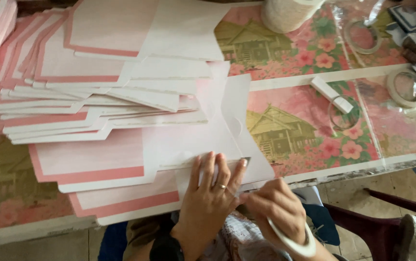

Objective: The person uses a small metal tool to press down the edges of pink and white paper envelopes on a table. They repeatedly smooth the flaps and edges of the envelopes, stacking them as they work.

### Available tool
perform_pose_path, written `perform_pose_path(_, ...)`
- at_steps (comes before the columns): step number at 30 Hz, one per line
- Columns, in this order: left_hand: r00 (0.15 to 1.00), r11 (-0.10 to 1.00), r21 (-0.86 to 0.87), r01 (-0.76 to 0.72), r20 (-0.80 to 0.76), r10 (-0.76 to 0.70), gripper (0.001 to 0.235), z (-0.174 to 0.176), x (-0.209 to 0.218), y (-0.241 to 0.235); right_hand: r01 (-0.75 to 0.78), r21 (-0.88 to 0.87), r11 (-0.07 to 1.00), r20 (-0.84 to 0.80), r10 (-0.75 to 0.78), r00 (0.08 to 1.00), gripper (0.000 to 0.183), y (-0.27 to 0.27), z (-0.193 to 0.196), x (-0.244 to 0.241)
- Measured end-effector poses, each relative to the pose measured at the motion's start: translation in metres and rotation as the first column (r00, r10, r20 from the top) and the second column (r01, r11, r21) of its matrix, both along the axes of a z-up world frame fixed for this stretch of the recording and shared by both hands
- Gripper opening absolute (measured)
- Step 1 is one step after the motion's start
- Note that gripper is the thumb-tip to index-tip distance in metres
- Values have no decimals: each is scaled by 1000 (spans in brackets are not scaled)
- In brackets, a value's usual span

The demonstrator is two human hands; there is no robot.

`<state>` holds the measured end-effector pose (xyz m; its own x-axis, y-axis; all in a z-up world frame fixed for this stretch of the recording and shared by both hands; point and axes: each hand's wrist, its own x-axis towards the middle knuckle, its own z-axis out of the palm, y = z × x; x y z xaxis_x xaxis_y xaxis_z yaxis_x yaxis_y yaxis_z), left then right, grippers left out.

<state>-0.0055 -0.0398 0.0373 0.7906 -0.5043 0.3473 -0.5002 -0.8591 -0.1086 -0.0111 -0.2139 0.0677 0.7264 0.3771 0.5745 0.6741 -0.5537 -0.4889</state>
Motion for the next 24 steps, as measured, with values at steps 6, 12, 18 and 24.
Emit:
perform_pose_path(6,963,854,-517,60,-195,-186,47,17,-13,60,64,125,990,-330,-19,944,23,23,10,-2)
perform_pose_path(12,964,791,-590,161,-77,-254,38,-1,-35,96,23,66,998,-334,0,943,26,46,-5,4)
perform_pose_path(18,964,867,-443,230,-22,-267,35,5,-25,91,-23,-58,998,-224,9,975,26,33,2,6)
perform_pose_path(24,962,889,-375,263,36,-270,33,3,-21,86,393,-37,919,-202,-392,898,12,-16,-6,7)
